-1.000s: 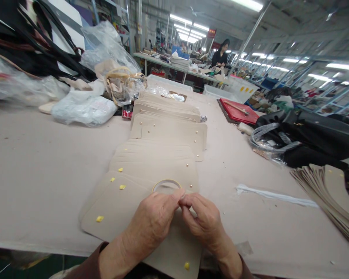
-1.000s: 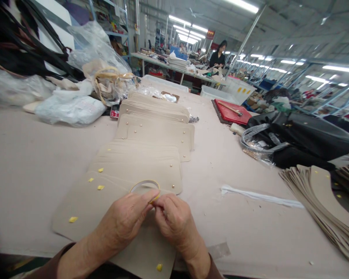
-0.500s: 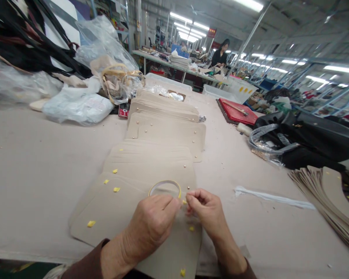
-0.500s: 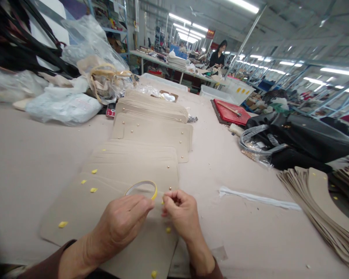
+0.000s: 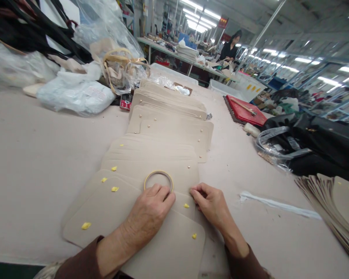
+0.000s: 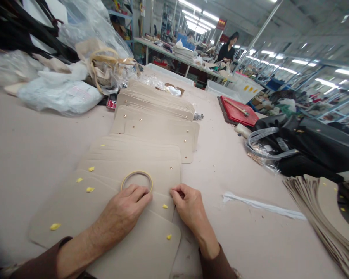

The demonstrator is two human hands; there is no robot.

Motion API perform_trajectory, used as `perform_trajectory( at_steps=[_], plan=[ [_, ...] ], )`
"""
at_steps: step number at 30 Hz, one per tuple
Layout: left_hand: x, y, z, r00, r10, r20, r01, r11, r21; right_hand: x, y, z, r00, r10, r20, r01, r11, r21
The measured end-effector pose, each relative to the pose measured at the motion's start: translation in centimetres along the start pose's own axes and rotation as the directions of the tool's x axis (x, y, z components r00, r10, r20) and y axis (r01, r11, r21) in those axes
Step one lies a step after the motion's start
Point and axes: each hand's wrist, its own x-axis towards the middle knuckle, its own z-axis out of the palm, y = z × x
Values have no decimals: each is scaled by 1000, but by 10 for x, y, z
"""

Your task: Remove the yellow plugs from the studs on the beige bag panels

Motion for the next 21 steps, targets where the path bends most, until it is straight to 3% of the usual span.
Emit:
perform_trajectory(
  at_steps=[6, 9, 14, 18, 21],
  plan=[
    [-1, -1, 0, 999, -11, 41, 12, 1000, -19, 7, -3, 0, 998, -62, -27, 56, 980, -190],
    [-1, -3, 3, 1000, -23, 18, 23, 1000, -21, 5, 6, -1, 995, -48, -87, 32, 983, -183],
    [0, -5, 6, 999, -40, -20, 39, 999, -16, -9, 15, -3, 996, -46, -78, 43, 998, -50],
    [3, -5, 7, 998, -60, -2, 60, 998, 13, -12, 11, 2, 978, -154, -141, 129, 977, -169],
    [4, -5, 7, 998, -51, -28, 52, 998, 19, -4, 7, 6, 975, -168, -147, 132, 965, -226]
  ],
)
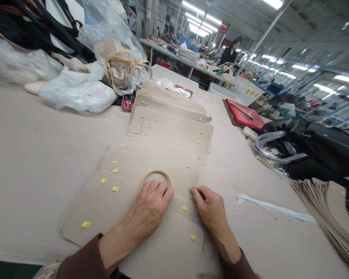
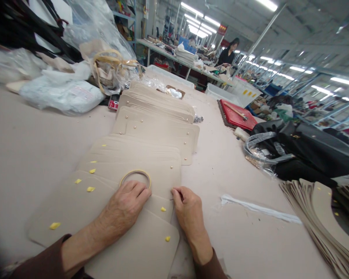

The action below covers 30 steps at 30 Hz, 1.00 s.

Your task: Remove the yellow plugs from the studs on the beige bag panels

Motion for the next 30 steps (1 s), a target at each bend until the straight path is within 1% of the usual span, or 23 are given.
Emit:
perform_trajectory(
  at_steps=[4, 7, 10, 12, 13, 15, 17, 18, 19, 21, 22, 24, 27, 28, 30],
  plan=[
    [0, 0, -1, 996, 30, -86, -34, 998, -43, 9, -6, -3, 998, 43, 54, -41, 999, -32],
    [-1, -1, -3, 982, 69, -176, -90, 989, -116, 8, -11, -10, 984, 64, 164, -53, 996, -74],
    [-3, -4, -6, 952, 127, -278, -187, 962, -200, 0, -14, -17, 949, 86, 303, -64, 995, -81],
    [-5, -6, -7, 933, 144, -331, -235, 938, -256, -5, -14, -19, 937, 84, 338, -68, 996, -60],
    [-6, -6, -7, 925, 144, -352, -252, 925, -283, -7, -15, -19, 943, 74, 326, -67, 997, -33],
    [-7, -6, -8, 918, 139, -371, -271, 904, -332, -12, -17, -18, 971, 27, 238, -44, 997, 69],
    [-8, -5, -9, 923, 134, -361, -273, 890, -366, -16, -22, -16, 992, -67, 108, 45, 980, 196],
    [-8, -4, -10, 929, 127, -348, -262, 889, -375, -17, -25, -15, 990, -133, 45, 118, 962, 245],
    [-9, -2, -10, 934, 119, -337, -249, 894, -373, -19, -29, -14, 978, -207, 0, 199, 941, 274],
    [-9, 1, -10, 934, 112, -340, -234, 909, -346, -20, -37, -12, 933, -357, -42, 353, 891, 285],
    [-9, 2, -10, 929, 116, -351, -237, 916, -324, -21, -40, -11, 906, -421, -53, 418, 865, 276],
    [-10, 4, -10, 920, 134, -370, -250, 925, -286, -21, -43, -7, 857, -511, -66, 511, 826, 238],
    [-12, 6, -11, 913, 137, -383, -247, 934, -256, -21, -43, -1, 810, -579, -94, 586, 792, 170],
    [-13, 7, -11, 917, 127, -377, -237, 936, -261, -21, -42, 1, 804, -585, -106, 594, 789, 154],
    [-14, 8, -14, 939, 98, -330, -203, 931, -302, -22, -41, 4, 797, -585, -147, 602, 790, 121]
  ],
)
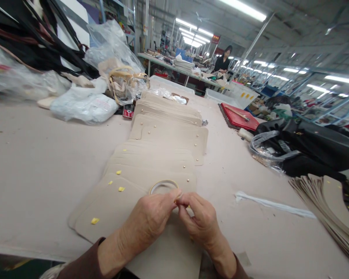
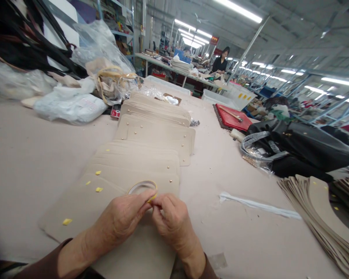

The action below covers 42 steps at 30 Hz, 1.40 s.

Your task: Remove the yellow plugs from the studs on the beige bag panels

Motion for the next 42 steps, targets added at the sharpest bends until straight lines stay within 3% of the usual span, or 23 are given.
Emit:
perform_trajectory(
  at_steps=[4, 7, 8, 10, 13, 15, 17, 21, 24, 31, 35, 38, 42],
  plan=[
    [5, 3, -5, 991, -85, 107, 91, 995, -48, -3, -4, 2, 997, 29, -74, -32, 999, -41],
    [12, 4, -6, 993, -73, 89, 73, 997, 4, -3, -9, 3, 967, 244, -67, -242, 969, 45],
    [15, 4, -6, 996, -53, 70, 52, 998, 22, -2, -9, 4, 930, 363, -47, -357, 927, 114],
    [19, 4, -6, 1000, 0, 26, -1, 999, 37, 2, -5, 5, 805, 592, 22, -574, 770, 281],
    [21, 3, -3, 999, 46, -16, -45, 998, 39, 8, 15, 3, 617, 779, 109, -727, 512, 457],
    [19, 0, 1, 1000, 27, 14, -28, 994, 104, 12, 33, -1, 550, 826, 128, -758, 428, 492],
    [17, -4, 6, 994, -30, 101, 8, 977, 213, 14, 49, -6, 527, 838, 143, -773, 403, 489],
    [14, -10, 13, 939, -141, 312, 28, 940, 340, 16, 66, -9, 528, 828, 188, -801, 412, 434],
    [14, -10, 14, 915, -148, 374, 14, 941, 338, 18, 67, -6, 544, 816, 196, -814, 456, 360],
    [16, -9, 14, 904, -164, 395, 29, 945, 327, 25, 68, -4, 687, 709, 157, -721, 692, 29],
    [17, -9, 13, 894, -183, 410, 42, 943, 330, 20, 68, -8, 698, 708, 106, -707, 705, -54],
    [17, -8, 12, 895, -179, 408, 43, 946, 321, 8, 65, -10, 714, 698, 55, -699, 716, -9],
    [16, -8, 13, 907, -174, 383, 37, 940, 340, -1, 61, -6, 827, 562, 4, -561, 825, -66]
  ],
)
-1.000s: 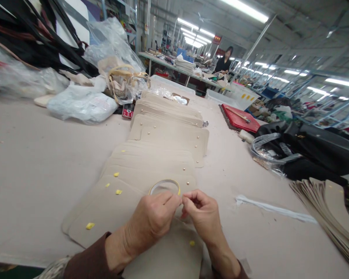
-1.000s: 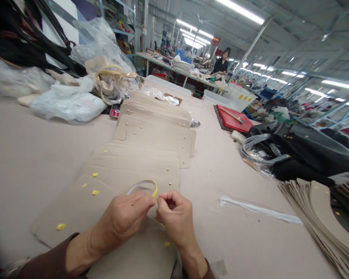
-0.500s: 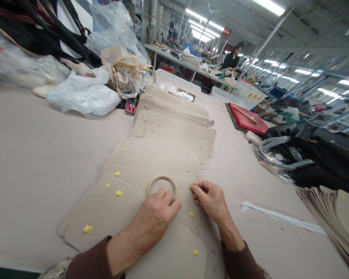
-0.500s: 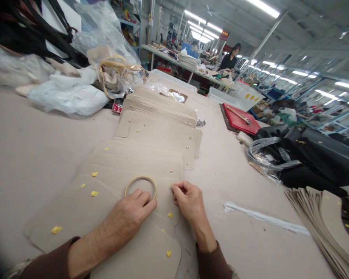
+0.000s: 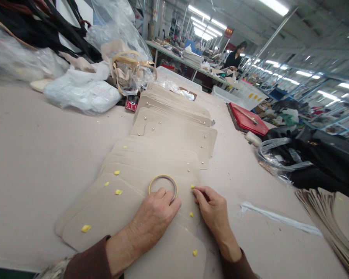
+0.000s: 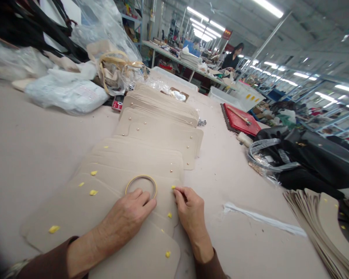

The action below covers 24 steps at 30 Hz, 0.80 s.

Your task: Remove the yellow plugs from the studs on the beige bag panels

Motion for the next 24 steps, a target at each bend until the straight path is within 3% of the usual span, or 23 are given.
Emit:
perform_trajectory(
  at_steps=[3, 7, 11, 15, 17, 20, 24],
  plan=[
    [0, 0, 1, 1000, -7, -27, 7, 1000, 23, 5, -5, 5, 991, -127, -37, 122, 986, -116],
    [1, -2, 2, 997, -8, -82, 9, 1000, 3, 17, -14, 5, 990, -139, 21, 140, 971, -194],
    [2, -6, -1, 969, -2, -248, -20, 996, -84, 15, -23, -8, 979, -97, 182, 135, 969, -209],
    [-2, -10, -6, 935, 29, -353, -114, 968, -222, -2, -28, -23, 921, -14, 390, 99, 975, -199],
    [-4, -11, -6, 918, 39, -394, -170, 938, -303, -11, -32, -26, 932, -28, 362, 83, 987, -136],
    [-7, -11, -4, 902, 50, -430, -225, 902, -368, -20, -41, -25, 975, -144, 168, 136, 989, 57],
    [-10, -6, -1, 902, 30, -431, -195, 918, -345, -25, -54, -16, 926, -375, 51, 361, 915, 181]
  ],
)
